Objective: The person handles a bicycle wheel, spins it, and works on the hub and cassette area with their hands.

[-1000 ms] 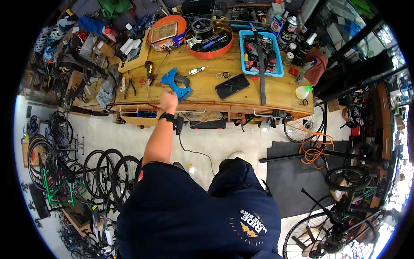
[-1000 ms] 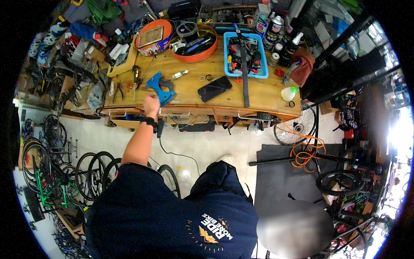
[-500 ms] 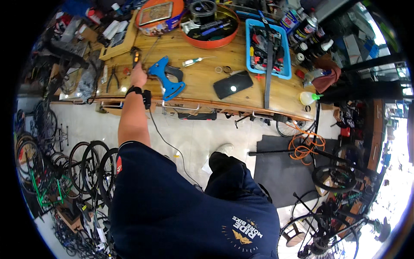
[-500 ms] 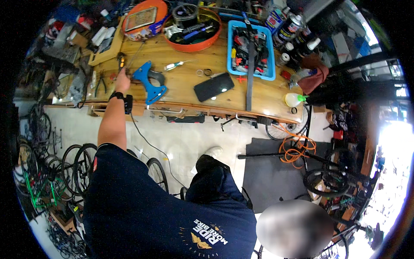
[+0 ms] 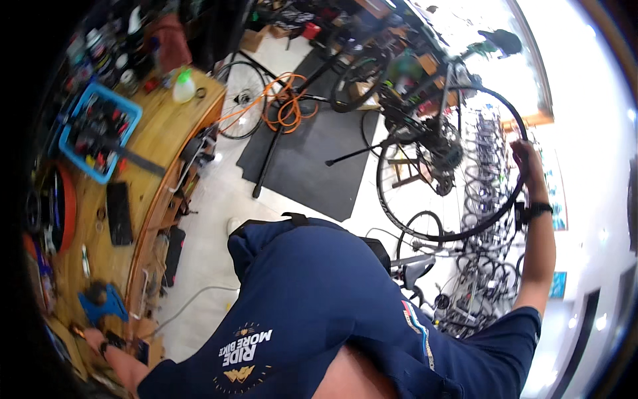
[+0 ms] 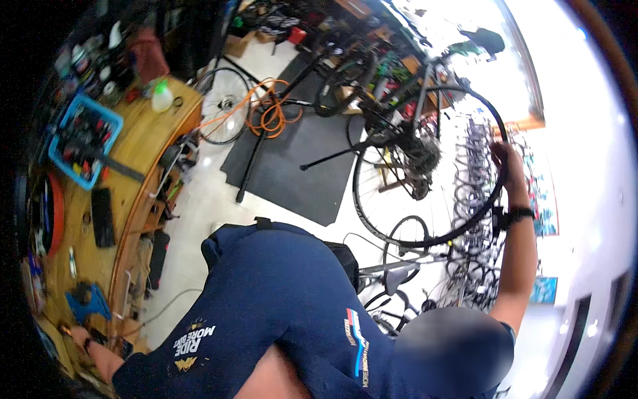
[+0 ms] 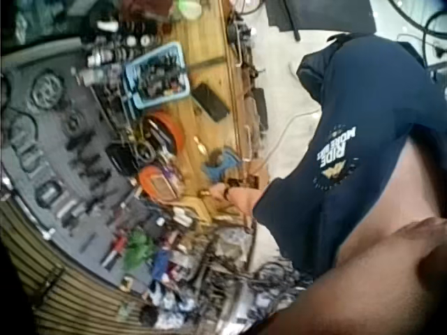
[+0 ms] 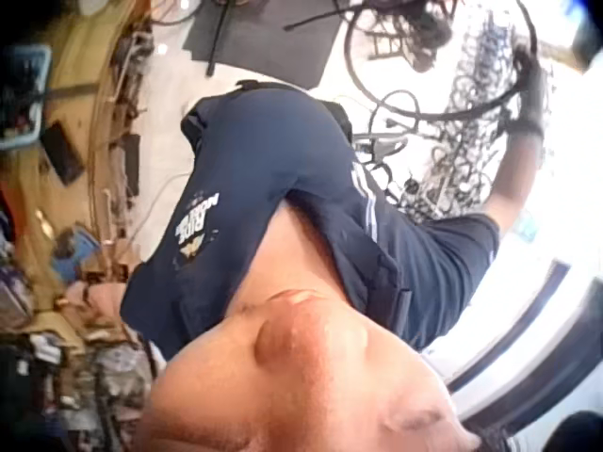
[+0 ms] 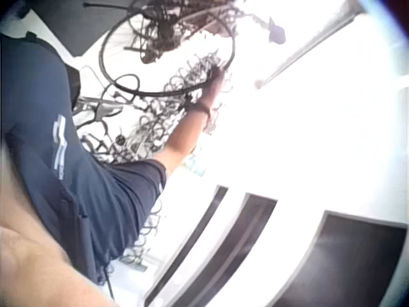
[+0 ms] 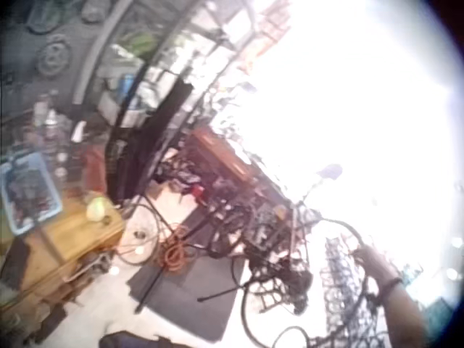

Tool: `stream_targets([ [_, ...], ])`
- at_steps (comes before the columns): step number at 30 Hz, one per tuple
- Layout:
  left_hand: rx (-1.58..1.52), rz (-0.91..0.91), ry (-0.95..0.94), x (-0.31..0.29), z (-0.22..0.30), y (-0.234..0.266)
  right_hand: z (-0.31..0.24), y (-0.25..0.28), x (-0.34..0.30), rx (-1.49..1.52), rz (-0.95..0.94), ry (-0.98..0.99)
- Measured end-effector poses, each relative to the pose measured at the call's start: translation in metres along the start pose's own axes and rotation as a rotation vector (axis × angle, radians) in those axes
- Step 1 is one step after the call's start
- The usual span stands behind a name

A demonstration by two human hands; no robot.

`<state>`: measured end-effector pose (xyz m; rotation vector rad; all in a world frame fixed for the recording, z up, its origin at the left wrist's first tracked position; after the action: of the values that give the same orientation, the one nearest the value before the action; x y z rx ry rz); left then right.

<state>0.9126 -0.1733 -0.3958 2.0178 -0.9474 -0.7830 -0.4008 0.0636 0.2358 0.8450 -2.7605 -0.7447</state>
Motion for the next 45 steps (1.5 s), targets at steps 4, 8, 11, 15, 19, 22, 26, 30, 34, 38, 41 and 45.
stream_targets([
  [4,1.385,-0.221,-0.567,-0.029,-0.012,0.005,-0.017,-0.018,-0.008,0.005,0.104,0.007],
  [8,-0.13,0.188,0.245,-0.044,-0.019,0.029,-0.023,-0.017,-0.011,-0.037,-0.044,0.016],
  [11,0.07,0.371,0.24,-0.057,-0.011,0.067,-0.02,-0.012,-0.008,0.056,-0.099,0.0],
  [15,-0.26,0.431,0.409,-0.109,0.028,0.15,-0.018,-0.007,-0.011,0.074,-0.211,0.044],
  [19,-0.647,0.682,0.306,-0.191,0.105,0.269,-0.019,0.0,-0.014,0.318,-0.405,0.036],
  [22,-0.793,0.819,0.1,-0.262,0.176,0.356,-0.013,0.006,-0.004,0.392,-0.507,0.054],
  [26,-1.144,0.871,-0.134,-0.351,0.286,0.445,-0.001,0.014,0.017,0.516,-0.704,0.148],
  [30,-1.31,0.804,-0.368,-0.443,0.375,0.506,0.004,0.014,0.03,0.563,-0.889,0.223],
  [34,-1.49,0.662,-0.603,-0.541,0.429,0.536,0.007,0.011,0.034,0.642,-0.694,0.181],
  [38,-1.569,0.549,-0.723,-0.608,0.458,0.546,0.007,0.006,0.043,0.653,-1.009,0.322],
  [41,-1.656,0.399,-0.78,-0.63,0.482,0.549,0.017,0.007,0.048,0.726,-0.965,0.279],
  [45,-1.668,0.349,-0.867,-0.652,0.515,0.552,0.023,0.006,0.049,0.706,-0.896,0.304],
])
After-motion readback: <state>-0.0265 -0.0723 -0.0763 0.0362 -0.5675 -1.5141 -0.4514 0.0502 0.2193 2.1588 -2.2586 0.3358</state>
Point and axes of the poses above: each hand's wrist, its own x-axis towards the middle knuckle, its own y-axis out of the back of the hand, z = x × y, the point moved 1 cm from there along x, towards the middle knuckle, and after that the axes turned 6 degrees about x, right-handed, at the moved point
